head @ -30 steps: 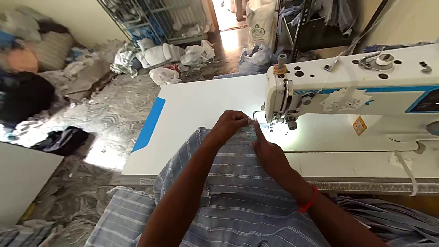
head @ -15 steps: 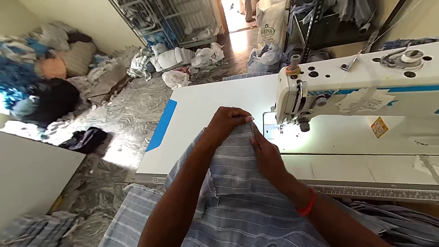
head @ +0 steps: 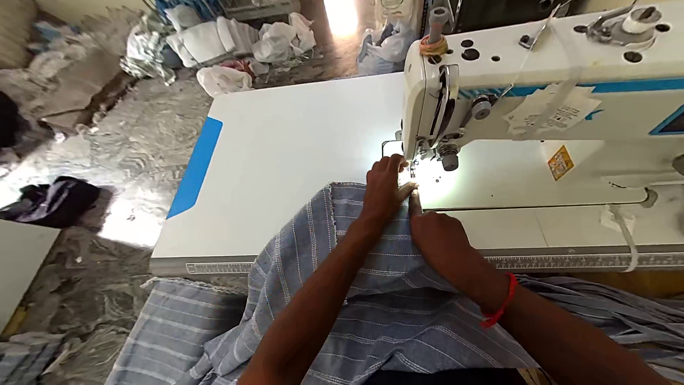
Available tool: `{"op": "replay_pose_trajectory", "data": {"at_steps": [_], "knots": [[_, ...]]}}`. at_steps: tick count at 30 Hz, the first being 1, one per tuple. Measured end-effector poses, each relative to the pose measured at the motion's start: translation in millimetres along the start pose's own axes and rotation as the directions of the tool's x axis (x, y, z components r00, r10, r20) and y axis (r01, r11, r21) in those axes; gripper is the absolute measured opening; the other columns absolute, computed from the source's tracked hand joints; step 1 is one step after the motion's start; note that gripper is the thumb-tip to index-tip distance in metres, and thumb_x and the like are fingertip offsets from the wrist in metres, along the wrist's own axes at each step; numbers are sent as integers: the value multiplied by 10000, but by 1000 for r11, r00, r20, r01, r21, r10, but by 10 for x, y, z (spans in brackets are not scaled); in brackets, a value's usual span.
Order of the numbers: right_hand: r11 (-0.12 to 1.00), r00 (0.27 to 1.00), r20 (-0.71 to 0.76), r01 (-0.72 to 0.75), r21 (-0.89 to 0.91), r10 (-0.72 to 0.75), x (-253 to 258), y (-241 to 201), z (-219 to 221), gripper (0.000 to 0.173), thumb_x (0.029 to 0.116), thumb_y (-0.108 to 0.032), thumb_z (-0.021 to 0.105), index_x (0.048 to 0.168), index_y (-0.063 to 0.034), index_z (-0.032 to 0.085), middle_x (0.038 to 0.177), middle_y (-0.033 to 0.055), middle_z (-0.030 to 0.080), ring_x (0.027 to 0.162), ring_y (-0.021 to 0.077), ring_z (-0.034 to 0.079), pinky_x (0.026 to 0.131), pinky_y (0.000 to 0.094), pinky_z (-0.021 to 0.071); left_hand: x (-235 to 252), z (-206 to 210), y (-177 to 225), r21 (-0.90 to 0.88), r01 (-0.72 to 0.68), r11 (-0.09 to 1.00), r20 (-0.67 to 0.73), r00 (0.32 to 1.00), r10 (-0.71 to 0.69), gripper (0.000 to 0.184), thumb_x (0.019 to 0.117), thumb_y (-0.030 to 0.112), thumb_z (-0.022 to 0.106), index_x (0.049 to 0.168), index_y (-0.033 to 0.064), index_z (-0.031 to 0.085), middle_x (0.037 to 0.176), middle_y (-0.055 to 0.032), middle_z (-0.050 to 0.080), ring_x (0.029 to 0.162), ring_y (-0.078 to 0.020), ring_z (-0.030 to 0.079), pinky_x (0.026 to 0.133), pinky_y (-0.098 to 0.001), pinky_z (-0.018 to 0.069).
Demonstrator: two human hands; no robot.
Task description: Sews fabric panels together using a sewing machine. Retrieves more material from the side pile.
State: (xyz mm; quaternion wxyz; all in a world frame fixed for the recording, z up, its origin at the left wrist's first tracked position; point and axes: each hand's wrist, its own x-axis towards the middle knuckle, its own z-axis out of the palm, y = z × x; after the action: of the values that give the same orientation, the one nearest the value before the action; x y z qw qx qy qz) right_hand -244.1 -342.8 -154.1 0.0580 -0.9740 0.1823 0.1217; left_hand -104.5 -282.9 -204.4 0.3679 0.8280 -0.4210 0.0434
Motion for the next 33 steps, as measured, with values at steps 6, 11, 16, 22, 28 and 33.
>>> {"op": "replay_pose_trajectory", "data": {"at_steps": [6,11,16,22,28,33], "knots": [[992,999,40,10,123,-15,70,99,-95,284,1017,-17,517,1274,70,601,884,223,680,838,410,705,658,524,556,-515,48,203,306,-131,943,82,990,111,240,1050,100,500,1210,45,670,1268,-120,685,1296,-321,593,1145,-625,359],[977,998,-56,11,214,2,372,190,-89,200,1045,-101,519,1101,46,643,860,237,678,831,443,707,657,576,557,-261,92,29,327,-149,933,92,988,126,262,1064,135,472,1230,67,663,1318,-77,676,1331,-295,573,1146,-667,318],[962,980,-199,74,264,-21,449,279,61,306,1094,-197,462,1156,32,655,821,224,674,783,422,704,650,553,558,-282,2,91,271,-107,957,168,984,63,297,1065,142,472,1271,42,660,1393,-111,641,1397,-301,522,1195,-603,307],[954,966,-258,93,284,-17,321,249,55,296,1085,-147,455,1208,69,615,824,241,648,758,430,689,607,549,551,-1559,-766,517,459,480,747,-5,843,-539,805,1034,600,422,1638,100,240,1676,-254,201,1551,-469,178,1132,-816,144],[977,961,-276,46,209,14,471,191,108,271,1040,-69,489,1214,67,648,840,244,675,753,434,703,597,551,555,-1302,-977,-242,539,652,534,-128,690,-713,993,961,792,301,1653,92,166,1670,-337,77,1508,-618,45,1024,-915,42],[975,969,-238,-6,223,61,489,141,61,282,1050,-89,472,1233,64,621,871,243,681,788,433,708,616,560,552,44,-1061,-1212,558,343,756,101,876,-472,1068,859,902,332,1643,179,260,1684,-251,189,1553,-499,122,1130,-832,29]]}}
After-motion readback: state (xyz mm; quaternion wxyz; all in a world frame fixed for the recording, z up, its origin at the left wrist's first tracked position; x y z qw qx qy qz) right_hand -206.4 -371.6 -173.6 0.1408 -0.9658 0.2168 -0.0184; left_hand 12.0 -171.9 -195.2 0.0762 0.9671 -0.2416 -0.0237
